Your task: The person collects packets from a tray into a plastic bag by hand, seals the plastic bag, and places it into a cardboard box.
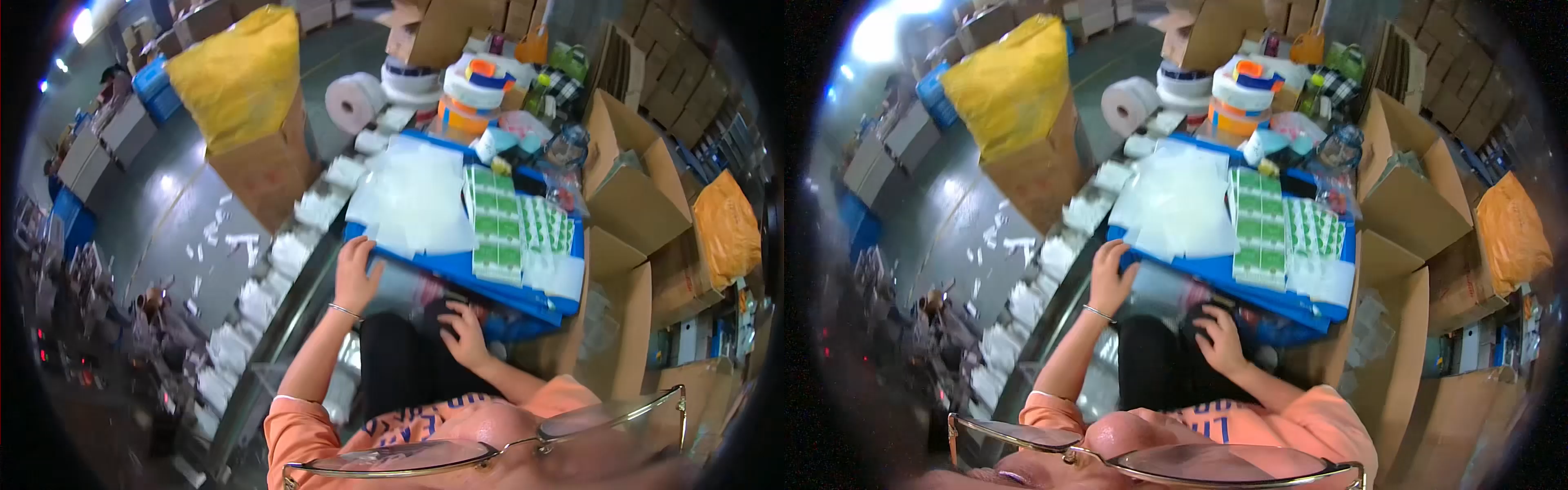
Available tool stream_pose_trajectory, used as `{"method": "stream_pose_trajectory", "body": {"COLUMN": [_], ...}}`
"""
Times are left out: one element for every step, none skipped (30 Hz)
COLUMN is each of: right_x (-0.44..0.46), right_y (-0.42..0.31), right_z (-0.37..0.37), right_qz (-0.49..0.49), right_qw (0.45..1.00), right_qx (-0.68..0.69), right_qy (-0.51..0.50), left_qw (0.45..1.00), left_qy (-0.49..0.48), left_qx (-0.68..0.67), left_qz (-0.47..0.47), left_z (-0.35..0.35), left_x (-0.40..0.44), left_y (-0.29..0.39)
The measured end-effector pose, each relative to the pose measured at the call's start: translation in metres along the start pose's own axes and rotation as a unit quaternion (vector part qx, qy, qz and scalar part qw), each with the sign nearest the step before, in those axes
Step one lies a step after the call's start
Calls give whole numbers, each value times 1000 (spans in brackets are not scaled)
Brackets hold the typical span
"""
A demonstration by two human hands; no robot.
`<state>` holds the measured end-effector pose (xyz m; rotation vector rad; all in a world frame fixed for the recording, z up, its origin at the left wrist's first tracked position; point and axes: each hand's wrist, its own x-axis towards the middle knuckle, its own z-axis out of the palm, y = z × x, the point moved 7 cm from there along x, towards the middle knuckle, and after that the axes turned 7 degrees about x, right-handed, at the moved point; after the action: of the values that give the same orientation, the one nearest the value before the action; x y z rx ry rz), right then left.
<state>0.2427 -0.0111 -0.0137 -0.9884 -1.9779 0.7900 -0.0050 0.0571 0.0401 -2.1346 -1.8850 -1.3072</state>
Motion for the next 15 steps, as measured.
{"method": "stream_pose_trajectory", "body": {"right_x": [8, 19, -30, -34, -43, -42, -54, -67, -83, -93, -97, -96, -95, -85, -74], "right_y": [-3, -14, -41, -50, -49, -46, -46, -46, -49, -53, -52, -49, -45, -44, -49], "right_z": [-5, -14, -7, -12, -20, -21, -23, -24, -22, -24, -29, -33, -36, -37, -35], "right_qz": [-26, -45, -43, -55, -37, -68, -37, -28, -48, -71, -77, -88, -95, -92, -110], "right_qw": [999, 999, 999, 998, 999, 997, 998, 997, 998, 997, 997, 996, 995, 995, 993], "right_qx": [-8, -20, 1, 13, 0, 1, 25, 52, 28, 1, 6, -2, -10, 25, 38], "right_qy": [19, 23, 15, 8, 14, 28, 35, 41, 26, 16, 10, 8, 2, 6, 4], "left_qw": [999, 990, 976, 973, 939, 895, 829, 785, 737, 710, 682, 684, 719, 752, 759], "left_qy": [9, -40, -63, -87, -140, -207, -215, -218, -221, -205, -190, -182, -190, -196, -204], "left_qx": [-30, -84, -125, -146, -213, -268, -381, -403, -427, -477, -527, -526, -517, -505, -511], "left_qz": [-12, -103, -164, -158, -232, -291, -348, -417, -476, -476, -470, -472, -425, -377, -349], "left_z": [-3, 4, -17, -12, 10, 24, 42, 49, 49, 34, 21, 10, -16, -48, -71], "left_x": [-10, -21, -91, -113, -141, -152, -177, -191, -205, -207, -204, -203, -194, -181, -180], "left_y": [-13, -28, -24, -30, -42, -55, -64, -65, -60, -47, -34, -33, -12, 14, 30]}}
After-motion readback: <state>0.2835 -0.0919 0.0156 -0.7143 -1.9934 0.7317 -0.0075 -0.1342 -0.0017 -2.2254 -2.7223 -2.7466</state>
